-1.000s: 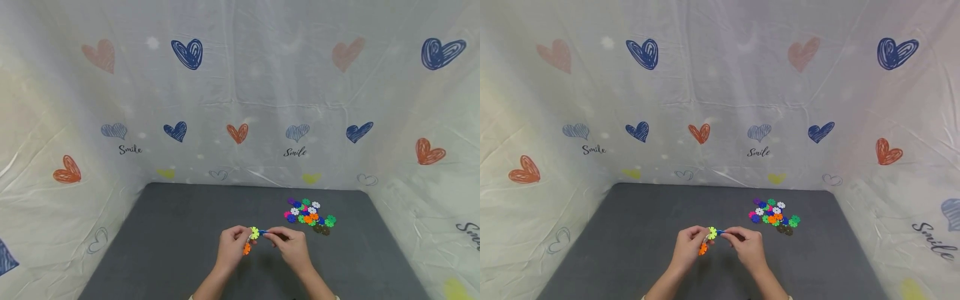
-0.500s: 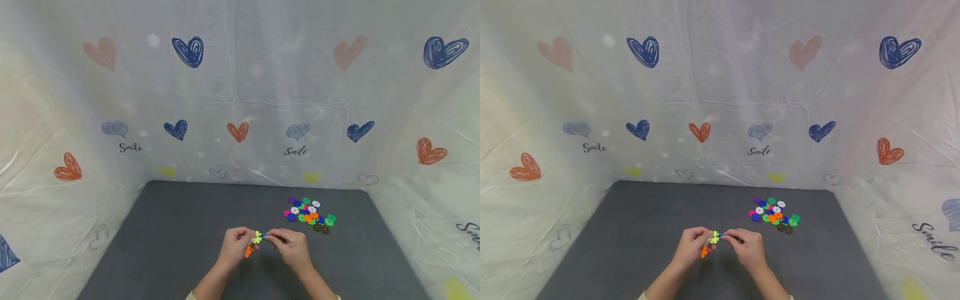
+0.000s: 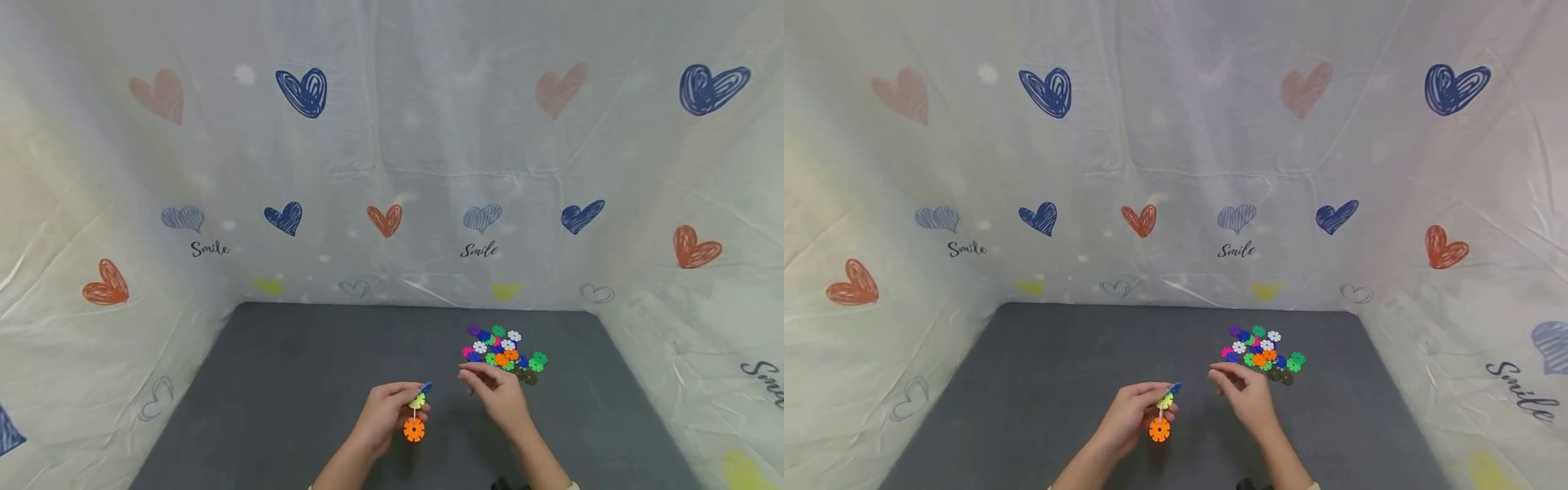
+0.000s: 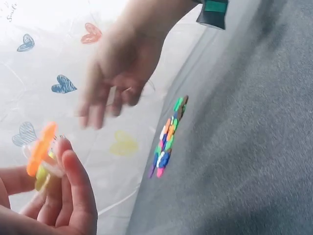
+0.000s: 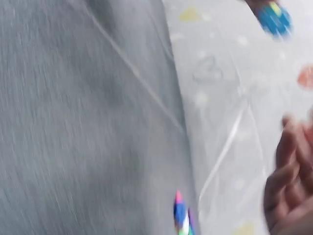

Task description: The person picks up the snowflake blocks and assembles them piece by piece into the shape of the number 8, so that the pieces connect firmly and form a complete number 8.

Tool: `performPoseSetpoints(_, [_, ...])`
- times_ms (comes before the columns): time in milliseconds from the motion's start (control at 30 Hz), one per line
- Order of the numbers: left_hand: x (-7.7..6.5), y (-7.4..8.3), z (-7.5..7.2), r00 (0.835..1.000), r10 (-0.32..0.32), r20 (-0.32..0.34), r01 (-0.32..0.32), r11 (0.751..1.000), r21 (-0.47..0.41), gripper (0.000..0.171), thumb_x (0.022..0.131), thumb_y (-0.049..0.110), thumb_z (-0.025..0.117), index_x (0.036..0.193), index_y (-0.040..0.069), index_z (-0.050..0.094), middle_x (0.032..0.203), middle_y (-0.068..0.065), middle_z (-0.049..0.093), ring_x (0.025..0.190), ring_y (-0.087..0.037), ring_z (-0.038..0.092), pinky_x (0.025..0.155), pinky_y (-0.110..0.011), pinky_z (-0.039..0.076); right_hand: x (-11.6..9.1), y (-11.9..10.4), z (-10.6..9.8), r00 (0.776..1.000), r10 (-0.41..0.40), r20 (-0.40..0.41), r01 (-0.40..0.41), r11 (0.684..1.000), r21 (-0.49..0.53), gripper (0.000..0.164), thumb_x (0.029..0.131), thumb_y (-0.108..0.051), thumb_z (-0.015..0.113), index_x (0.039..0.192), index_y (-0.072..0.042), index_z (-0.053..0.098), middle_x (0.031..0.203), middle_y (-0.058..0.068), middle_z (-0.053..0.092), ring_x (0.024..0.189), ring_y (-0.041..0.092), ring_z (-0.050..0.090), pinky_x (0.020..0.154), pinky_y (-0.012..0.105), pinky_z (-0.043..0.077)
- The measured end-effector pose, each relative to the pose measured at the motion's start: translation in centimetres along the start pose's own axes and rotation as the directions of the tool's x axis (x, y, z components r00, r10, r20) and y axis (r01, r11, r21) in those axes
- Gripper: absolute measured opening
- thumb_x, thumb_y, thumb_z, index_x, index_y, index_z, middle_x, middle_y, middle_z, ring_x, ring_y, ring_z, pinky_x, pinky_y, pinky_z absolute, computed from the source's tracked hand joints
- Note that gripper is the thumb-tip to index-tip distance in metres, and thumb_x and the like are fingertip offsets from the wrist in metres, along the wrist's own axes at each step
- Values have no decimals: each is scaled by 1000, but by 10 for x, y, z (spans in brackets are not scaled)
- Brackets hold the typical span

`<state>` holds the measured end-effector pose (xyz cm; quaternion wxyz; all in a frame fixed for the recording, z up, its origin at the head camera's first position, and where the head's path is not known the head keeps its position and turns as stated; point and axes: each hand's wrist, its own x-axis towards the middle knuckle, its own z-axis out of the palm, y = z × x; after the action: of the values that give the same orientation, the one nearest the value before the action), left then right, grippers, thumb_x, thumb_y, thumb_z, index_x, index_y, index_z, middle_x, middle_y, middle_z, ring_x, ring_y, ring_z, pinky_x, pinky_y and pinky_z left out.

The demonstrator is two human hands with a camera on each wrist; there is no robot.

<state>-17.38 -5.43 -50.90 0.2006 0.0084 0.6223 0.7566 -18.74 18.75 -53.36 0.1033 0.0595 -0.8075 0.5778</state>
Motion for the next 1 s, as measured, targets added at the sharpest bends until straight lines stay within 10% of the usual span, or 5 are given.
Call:
performPoseSetpoints(267, [-1,-4,-5,999,-3,-54,2,1000,-13,36,98,20,63,122,-7,68,93,-13,77,72,-12,72,70,-27,60,27,55,-65,938,194,-287,-291,890,-350,34,98,-31,68,117,-3,72,109,21,72,89,32,70,68,33,55])
performPoseSetpoints(467, [-1,-5,-7,997,15,-70,-18,999,-34,36,96,25,69,117,-4,72,95,-15,77,70,-12,72,69,-25,59,38,91,-90,900,281,-333,-417,778,-471,46,100,-30,63,133,2,62,98,26,65,85,40,60,67,46,46])
performPoseSetpoints(633, [0,-4,-5,998,19,-52,-20,1000,-10,34,93,25,73,114,-2,73,95,-14,77,68,-11,71,68,-24,56,44,101,-96,865,388,-318,-501,698,-512,53,102,-36,59,142,-2,55,126,29,63,97,46,63,62,42,47])
performPoseSetpoints(833, [-2,-5,-5,1000,10,-20,-9,1000,10,31,92,22,74,113,-1,74,94,-14,77,66,-11,70,66,-24,55,42,102,-95,855,393,-339,-517,694,-501,42,98,-31,65,133,-7,65,131,26,62,96,43,64,60,43,48])
performPoseSetpoints(1000, [-2,-4,-8,999,15,-44,-15,1000,2,31,92,22,74,112,-2,74,92,-12,77,65,-10,70,68,-24,56,44,105,-104,857,422,-295,-513,751,-415,41,94,-28,70,119,4,60,116,28,61,97,41,59,75,49,48])
